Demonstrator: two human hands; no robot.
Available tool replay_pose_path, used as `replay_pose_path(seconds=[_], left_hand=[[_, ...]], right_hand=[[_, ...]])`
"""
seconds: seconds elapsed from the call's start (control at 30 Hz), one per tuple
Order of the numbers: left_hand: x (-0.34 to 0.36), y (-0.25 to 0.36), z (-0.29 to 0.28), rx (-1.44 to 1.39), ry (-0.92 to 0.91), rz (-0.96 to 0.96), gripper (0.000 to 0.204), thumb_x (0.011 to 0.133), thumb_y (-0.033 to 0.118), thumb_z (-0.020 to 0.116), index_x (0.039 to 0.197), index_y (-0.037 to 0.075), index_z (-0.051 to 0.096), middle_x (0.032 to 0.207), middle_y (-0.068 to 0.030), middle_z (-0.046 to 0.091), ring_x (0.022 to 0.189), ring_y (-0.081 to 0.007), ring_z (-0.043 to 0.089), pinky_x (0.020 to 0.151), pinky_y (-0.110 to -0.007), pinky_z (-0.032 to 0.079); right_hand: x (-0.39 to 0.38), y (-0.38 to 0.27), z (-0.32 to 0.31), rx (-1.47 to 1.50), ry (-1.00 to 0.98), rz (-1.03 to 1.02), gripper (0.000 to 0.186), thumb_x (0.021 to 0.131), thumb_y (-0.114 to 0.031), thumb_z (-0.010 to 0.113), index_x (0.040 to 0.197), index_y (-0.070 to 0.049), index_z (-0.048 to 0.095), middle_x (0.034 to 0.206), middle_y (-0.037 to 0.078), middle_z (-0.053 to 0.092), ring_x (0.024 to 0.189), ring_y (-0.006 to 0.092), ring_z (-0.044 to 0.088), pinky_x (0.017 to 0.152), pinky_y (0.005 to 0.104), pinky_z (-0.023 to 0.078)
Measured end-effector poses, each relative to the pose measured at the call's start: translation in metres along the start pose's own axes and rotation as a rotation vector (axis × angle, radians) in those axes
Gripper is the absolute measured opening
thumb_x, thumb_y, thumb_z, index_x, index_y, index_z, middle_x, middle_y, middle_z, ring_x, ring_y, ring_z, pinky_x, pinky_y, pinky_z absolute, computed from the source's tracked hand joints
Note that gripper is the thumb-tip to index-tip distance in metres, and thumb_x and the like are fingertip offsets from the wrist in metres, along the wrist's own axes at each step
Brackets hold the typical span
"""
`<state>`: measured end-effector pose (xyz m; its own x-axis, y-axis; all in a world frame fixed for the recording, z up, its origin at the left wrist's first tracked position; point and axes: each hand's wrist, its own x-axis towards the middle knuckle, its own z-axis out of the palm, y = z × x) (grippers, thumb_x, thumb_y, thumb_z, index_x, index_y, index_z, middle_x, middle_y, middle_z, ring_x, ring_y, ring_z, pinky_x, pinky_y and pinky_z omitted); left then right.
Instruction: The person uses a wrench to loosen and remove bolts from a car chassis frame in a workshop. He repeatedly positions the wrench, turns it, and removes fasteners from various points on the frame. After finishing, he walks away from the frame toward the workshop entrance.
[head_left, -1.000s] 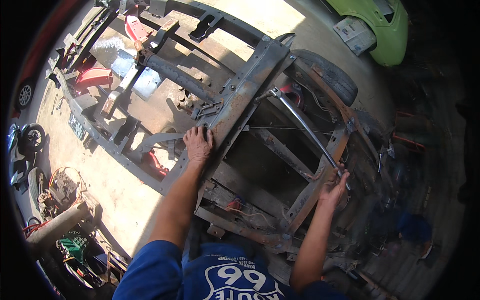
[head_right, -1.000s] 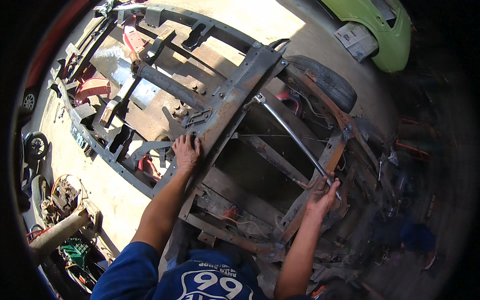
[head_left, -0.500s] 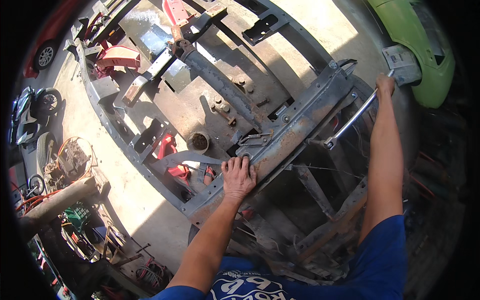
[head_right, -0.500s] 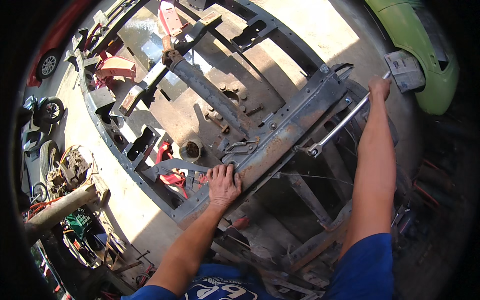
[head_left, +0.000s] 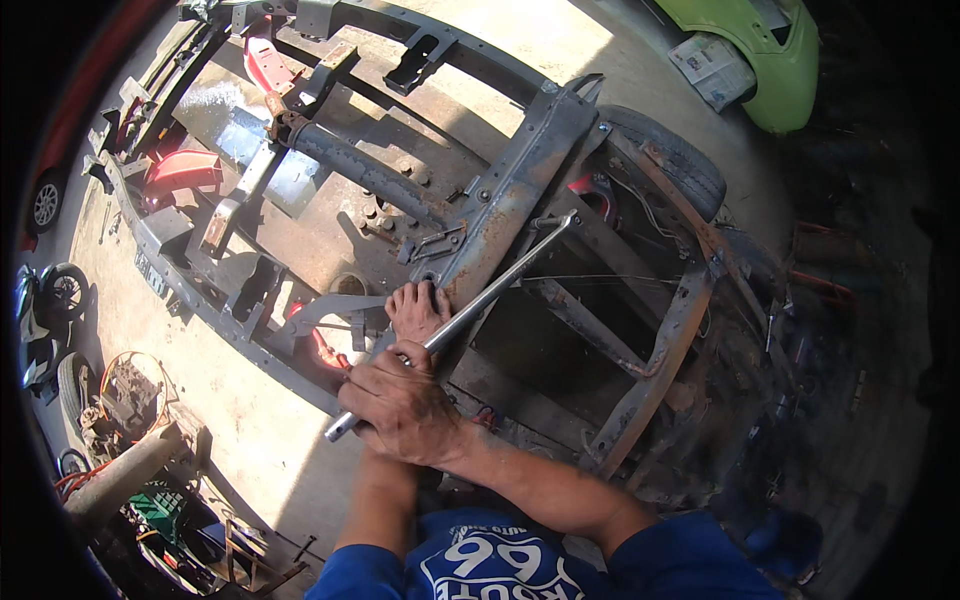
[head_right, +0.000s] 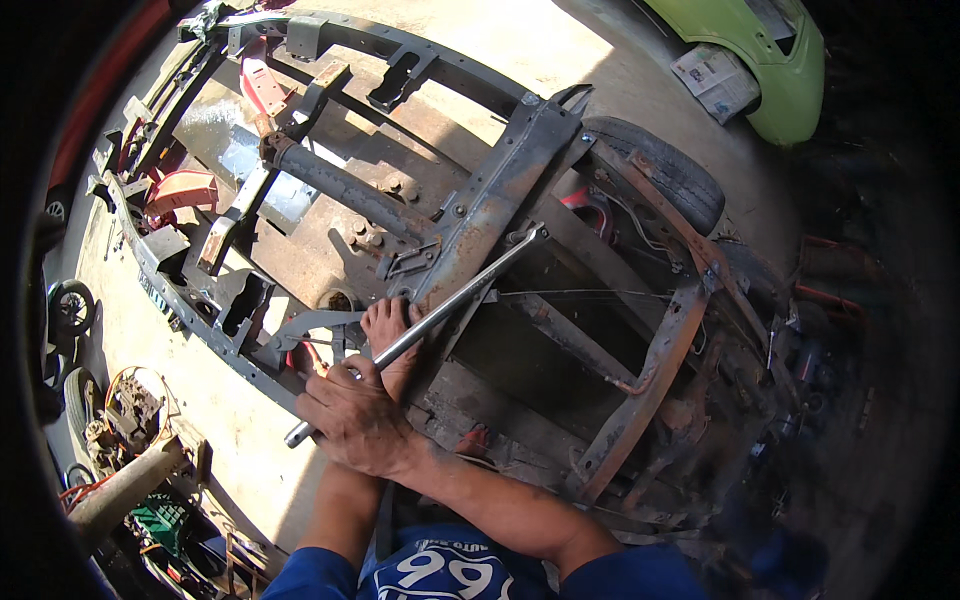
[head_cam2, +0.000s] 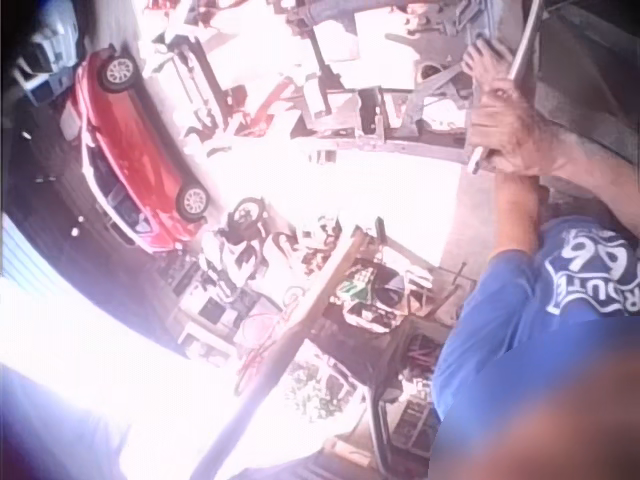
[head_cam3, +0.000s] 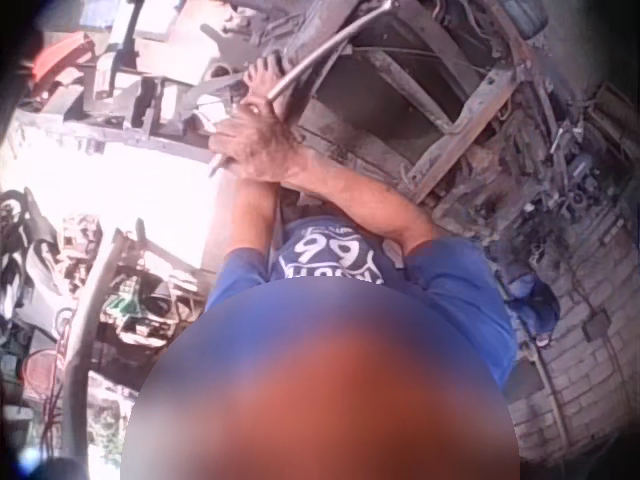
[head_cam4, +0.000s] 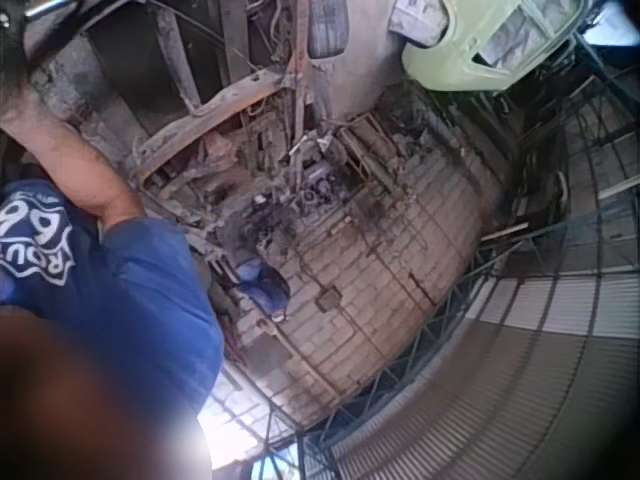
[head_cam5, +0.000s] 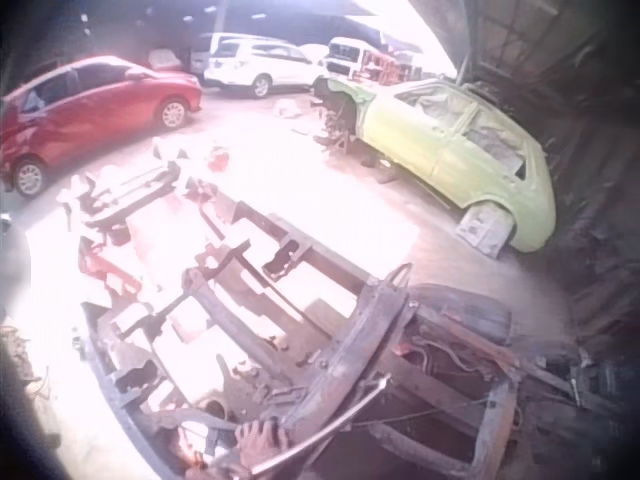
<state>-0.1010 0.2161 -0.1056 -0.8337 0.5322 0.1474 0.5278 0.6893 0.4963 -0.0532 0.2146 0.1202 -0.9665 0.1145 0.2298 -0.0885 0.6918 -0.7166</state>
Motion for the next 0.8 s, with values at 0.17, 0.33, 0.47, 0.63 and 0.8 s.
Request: replay_pose_path(seconds=[0.17, 0.33, 0.47, 0.63, 0.8], left_hand=[[-0.011, -0.015, -0.004, -0.113, 0.032, 0.029, 0.022, 0.092, 0.024, 0.062, 0.108, 0.008, 0.064, 0.103, -0.0121, 0.059, 0.105, -0.0319, 0.055, 0.094, -0.045, 0.041], [-0.015, -0.011, -0.004, 0.038, -0.002, 0.04, 0.022, 0.093, 0.025, 0.059, 0.107, 0.008, 0.063, 0.105, -0.0126, 0.059, 0.106, -0.0323, 0.055, 0.094, -0.045, 0.041], [-0.013, -0.006, -0.003, 0.109, -0.029, 0.042, 0.024, 0.092, 0.026, 0.058, 0.107, 0.007, 0.062, 0.107, -0.0141, 0.058, 0.109, -0.0327, 0.054, 0.097, -0.046, 0.04], [-0.01, -0.007, -0.006, 0.079, -0.054, 0.03, 0.024, 0.091, 0.026, 0.058, 0.105, 0.007, 0.061, 0.106, -0.0148, 0.058, 0.11, -0.0332, 0.054, 0.098, -0.047, 0.039], [-0.006, -0.002, -0.013, 0.03, -0.102, -0.005, 0.028, 0.086, 0.025, 0.061, 0.107, 0.008, 0.061, 0.108, -0.0133, 0.058, 0.112, -0.0311, 0.053, 0.102, -0.047, 0.037]], right_hand=[[-0.174, -0.026, -0.069, -0.175, 0.094, 0.194, 0.031, 0.082, -0.043, 0.079, 0.073, -0.018, 0.064, 0.101, -0.003, 0.067, 0.119, 0.017, 0.059, 0.118, 0.0412, 0.023], [-0.262, -0.012, -0.123, 0.06, 0.691, 0.504, 0.032, 0.099, -0.038, 0.062, 0.107, -0.007, 0.063, 0.127, 0.014, 0.063, 0.13, 0.0323, 0.054, 0.116, 0.0496, 0.037], [-0.258, 0.019, -0.107, 0.391, 1.111, 0.373, 0.036, 0.104, -0.039, 0.052, 0.114, -0.005, 0.057, 0.123, 0.015, 0.061, 0.128, 0.0302, 0.055, 0.114, 0.0504, 0.042], [-0.274, 0.128, -0.163, 0.858, 1.775, 0.591, 0.029, 0.102, -0.038, 0.056, 0.1, -0.009, 0.053, 0.091, 0.005, 0.06, 0.101, 0.023, 0.064, 0.103, 0.0426, 0.051], [-0.257, 0.354, -0.325, 0.589, 2.019, 1.042, 0.025, 0.099, -0.02, 0.048, 0.085, -0.001, 0.055, 0.077, 0.006, 0.06, 0.069, 0.0257, 0.064, 0.067, 0.0415, 0.058]])
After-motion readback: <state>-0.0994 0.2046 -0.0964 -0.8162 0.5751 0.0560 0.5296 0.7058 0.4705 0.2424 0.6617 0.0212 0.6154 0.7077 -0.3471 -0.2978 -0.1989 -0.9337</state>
